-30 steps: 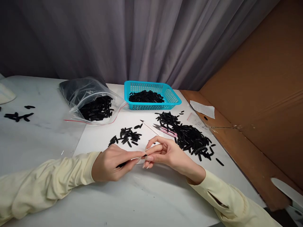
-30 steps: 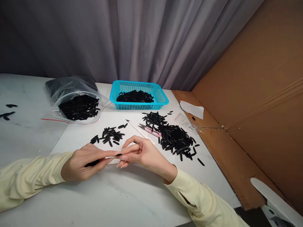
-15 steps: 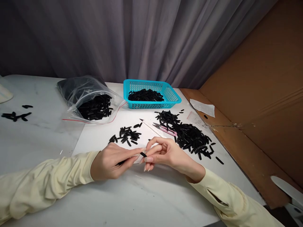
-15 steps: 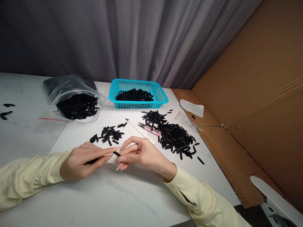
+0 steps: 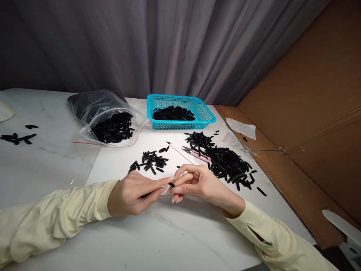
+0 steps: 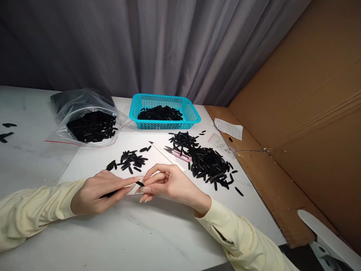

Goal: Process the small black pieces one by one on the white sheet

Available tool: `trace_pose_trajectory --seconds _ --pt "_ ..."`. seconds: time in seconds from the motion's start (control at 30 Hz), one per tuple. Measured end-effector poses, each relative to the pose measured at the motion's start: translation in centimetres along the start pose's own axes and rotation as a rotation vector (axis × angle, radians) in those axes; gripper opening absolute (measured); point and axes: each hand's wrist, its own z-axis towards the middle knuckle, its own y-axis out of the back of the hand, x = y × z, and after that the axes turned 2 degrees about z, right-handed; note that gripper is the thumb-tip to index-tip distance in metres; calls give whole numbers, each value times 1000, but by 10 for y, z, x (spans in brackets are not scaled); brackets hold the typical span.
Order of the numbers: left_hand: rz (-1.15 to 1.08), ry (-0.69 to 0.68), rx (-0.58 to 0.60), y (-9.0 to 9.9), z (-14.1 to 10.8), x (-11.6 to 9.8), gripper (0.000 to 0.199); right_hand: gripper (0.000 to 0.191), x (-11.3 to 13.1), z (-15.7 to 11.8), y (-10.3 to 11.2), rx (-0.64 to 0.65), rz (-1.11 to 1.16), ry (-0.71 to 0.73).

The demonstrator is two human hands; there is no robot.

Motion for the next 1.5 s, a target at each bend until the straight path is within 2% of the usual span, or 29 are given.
trace_pose_trajectory --seconds 0.1,0.23,0.3,0.37,0.43,0.47,0.6,0.63,0.7,0.87,1.07,1.2,1.4,1.5 --pt "4 144 -38 -1 -1 1 36 20 10 -3 15 -106 -232 34" --pt "-209 485 -2 0 5 3 37 2 37 -8 53 -531 -991 178" --pt "-394 676 24 2 9 4 44 7 51 -9 68 -685 -1316 176" --pt "-555 843 23 4 14 6 50 9 59 -9 70 -768 -1536 120" --pt "-666 963 13 6 17 7 55 9 59 -8 57 -741 -1631 108" --pt "-702 1004 13 6 19 7 56 9 57 -6 46 -665 -1626 139" --pt "-756 1063 3 6 20 7 59 11 34 7 -6 -106 -1307 427" --pt "-764 1062 6 5 19 7 59 12 27 11 -16 -15 -1231 460" --pt "-782 1048 16 5 19 8 58 12 15 20 -28 58 -1087 480" --pt "-800 1005 50 3 17 9 55 9 -1 35 -30 -39 -854 396" --pt "-755 986 153 1 17 9 47 16 -4 32 -24 -111 -572 268" --pt "-770 1013 159 0 17 11 44 22 -2 26 -20 -181 -365 149" --pt "-787 1009 155 0 17 12 37 26 -4 21 -12 -255 -135 107" --pt "-763 1049 139 1 19 11 36 25 -6 21 -8 -280 -38 59"
